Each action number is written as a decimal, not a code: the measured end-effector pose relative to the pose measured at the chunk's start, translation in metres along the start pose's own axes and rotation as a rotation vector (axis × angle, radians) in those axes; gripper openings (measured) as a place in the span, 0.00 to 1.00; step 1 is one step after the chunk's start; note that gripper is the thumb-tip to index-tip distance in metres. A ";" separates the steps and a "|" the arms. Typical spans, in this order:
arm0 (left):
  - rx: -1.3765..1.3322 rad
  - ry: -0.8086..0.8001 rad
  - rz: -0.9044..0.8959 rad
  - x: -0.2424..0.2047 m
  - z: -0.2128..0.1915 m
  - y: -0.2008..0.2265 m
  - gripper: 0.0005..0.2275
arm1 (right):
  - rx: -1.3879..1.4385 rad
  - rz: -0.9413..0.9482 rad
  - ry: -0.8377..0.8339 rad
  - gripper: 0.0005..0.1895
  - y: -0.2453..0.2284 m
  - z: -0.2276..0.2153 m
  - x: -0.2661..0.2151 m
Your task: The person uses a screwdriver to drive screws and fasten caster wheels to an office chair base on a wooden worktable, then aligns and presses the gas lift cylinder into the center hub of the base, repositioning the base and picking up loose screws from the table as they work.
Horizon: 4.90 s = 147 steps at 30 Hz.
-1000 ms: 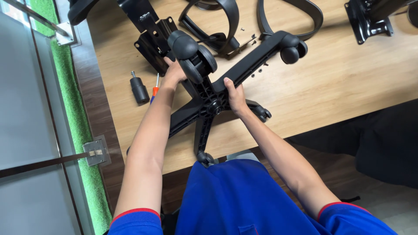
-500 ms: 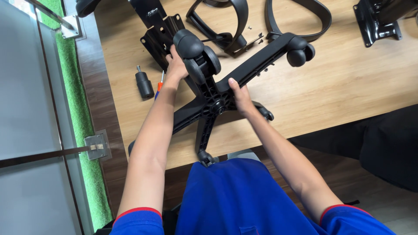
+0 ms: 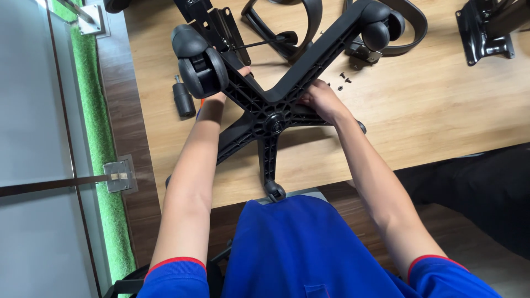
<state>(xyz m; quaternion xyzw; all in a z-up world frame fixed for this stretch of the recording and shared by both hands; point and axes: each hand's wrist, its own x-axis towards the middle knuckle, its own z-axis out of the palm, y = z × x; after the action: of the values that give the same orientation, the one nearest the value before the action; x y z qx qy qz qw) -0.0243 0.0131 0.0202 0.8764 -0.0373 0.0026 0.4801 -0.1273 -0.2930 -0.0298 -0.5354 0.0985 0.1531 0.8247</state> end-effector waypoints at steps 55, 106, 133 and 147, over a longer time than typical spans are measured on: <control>-0.531 -0.116 0.442 -0.073 -0.137 0.142 0.14 | -0.785 -1.037 0.129 0.13 -0.161 0.139 -0.059; -0.968 -0.404 0.404 -0.063 -0.118 0.160 0.22 | -1.645 -0.435 -0.034 0.16 -0.149 0.150 0.006; 0.876 -0.502 -0.490 -0.009 -0.035 -0.140 0.23 | -1.792 -0.272 -0.021 0.19 -0.135 0.150 0.009; 1.027 -0.696 -0.491 -0.006 -0.023 -0.134 0.12 | -1.783 -0.173 -0.050 0.20 -0.141 0.156 0.006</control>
<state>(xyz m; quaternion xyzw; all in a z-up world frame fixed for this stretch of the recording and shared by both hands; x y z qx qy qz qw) -0.0204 0.1050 -0.0803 0.9265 0.0163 -0.3724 -0.0518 -0.0716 -0.2029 0.1521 -0.9793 -0.1159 0.1217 0.1127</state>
